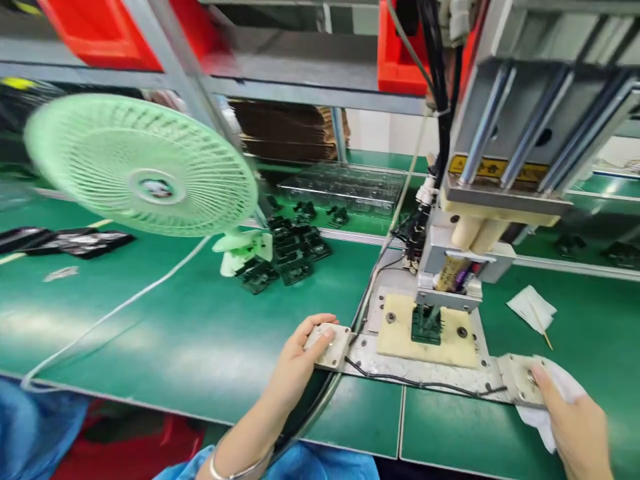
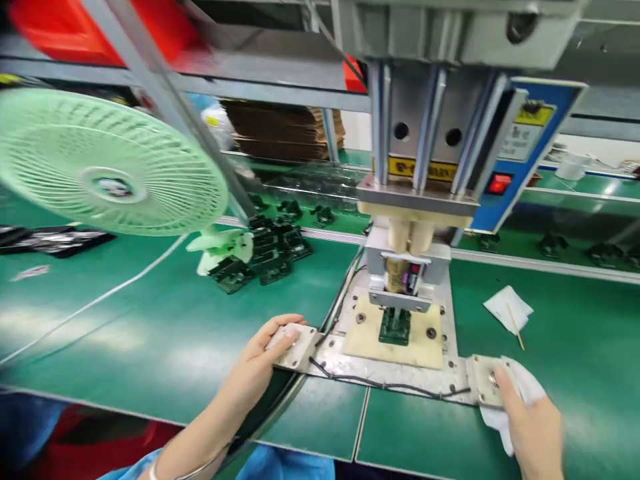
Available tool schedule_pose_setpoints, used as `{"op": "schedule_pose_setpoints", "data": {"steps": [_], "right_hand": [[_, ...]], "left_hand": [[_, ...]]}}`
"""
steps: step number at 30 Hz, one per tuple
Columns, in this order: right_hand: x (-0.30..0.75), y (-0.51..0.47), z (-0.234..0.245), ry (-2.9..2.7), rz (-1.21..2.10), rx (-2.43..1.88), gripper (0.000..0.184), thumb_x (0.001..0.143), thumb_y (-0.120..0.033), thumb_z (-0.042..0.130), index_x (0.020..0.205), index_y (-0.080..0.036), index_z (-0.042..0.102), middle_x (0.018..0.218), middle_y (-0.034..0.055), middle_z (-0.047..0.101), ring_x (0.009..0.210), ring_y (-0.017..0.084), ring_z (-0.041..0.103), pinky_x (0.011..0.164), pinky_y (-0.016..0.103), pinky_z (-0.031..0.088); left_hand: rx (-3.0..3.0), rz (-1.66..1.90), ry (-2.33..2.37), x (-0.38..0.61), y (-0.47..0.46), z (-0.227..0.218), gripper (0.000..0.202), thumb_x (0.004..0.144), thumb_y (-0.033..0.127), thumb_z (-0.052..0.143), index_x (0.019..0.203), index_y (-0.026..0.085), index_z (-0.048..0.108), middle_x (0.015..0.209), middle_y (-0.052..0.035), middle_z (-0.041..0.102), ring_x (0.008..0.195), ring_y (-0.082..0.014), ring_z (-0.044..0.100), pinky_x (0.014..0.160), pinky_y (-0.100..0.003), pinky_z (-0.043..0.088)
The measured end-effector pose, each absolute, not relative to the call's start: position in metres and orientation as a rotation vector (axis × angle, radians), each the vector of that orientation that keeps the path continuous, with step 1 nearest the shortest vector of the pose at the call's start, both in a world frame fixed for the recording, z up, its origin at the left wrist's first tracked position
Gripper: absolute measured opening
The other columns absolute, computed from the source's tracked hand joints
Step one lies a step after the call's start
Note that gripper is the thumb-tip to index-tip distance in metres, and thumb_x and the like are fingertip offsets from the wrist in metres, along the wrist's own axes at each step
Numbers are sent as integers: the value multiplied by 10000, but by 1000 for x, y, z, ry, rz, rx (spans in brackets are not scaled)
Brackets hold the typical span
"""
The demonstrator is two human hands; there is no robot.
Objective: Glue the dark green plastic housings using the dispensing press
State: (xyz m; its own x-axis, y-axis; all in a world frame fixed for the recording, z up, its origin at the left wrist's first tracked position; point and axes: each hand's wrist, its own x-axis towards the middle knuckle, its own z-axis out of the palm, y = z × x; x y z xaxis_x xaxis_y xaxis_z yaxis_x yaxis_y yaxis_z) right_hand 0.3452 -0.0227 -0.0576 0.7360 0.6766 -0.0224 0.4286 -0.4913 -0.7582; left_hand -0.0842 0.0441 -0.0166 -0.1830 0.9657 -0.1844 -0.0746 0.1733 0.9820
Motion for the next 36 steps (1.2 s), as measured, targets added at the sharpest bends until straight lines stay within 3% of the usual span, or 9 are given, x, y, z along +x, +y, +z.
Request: {"op": "schedule_pose_setpoints", "data": {"steps": [3,6,18,28,32,36], "right_hand": [[333,-19,-51,-795,477,-2047,651,617,-706,708,909,-129,776,862,117,758,864,349,702,674,363,543],[319,-19,-47,-783,509,-1952,676,656,-714,673,989,-132,761,924,93,762,921,327,693,761,351,531],[310,-20,-43,-759,530,-1955,631,677,-737,648,908,-159,754,798,49,746,778,265,669,670,303,499],[311,-20,-44,-775,541,-1923,654,693,-730,652,960,-144,766,850,60,752,785,263,660,707,313,508],[323,-18,-50,-776,582,-1951,680,627,-742,691,927,-138,772,833,79,753,777,277,684,672,316,532],[329,-18,-49,-748,561,-1971,710,581,-740,720,961,-143,770,914,109,758,910,332,695,792,385,537]], "left_hand": [[933,1218,1415,-86,46,-17,567,667,576,818,1063,205,653,1028,-38,715,788,-169,632,689,-223,489],[921,1207,1436,-89,47,-19,574,650,585,827,1059,217,664,1033,-26,720,800,-165,632,677,-203,493],[929,1289,1498,-78,44,-10,564,626,622,810,1005,222,687,982,-27,748,790,-186,651,641,-193,507],[893,1272,1464,-85,48,-17,567,603,590,845,1002,214,701,992,-29,739,783,-165,634,643,-172,514],[905,1221,1453,-89,49,-18,573,609,574,850,1028,215,693,1010,-33,734,782,-169,643,646,-185,524],[1008,1233,1530,-89,48,-19,577,636,614,812,1022,203,692,998,-54,741,779,-193,663,656,-223,539]]}}
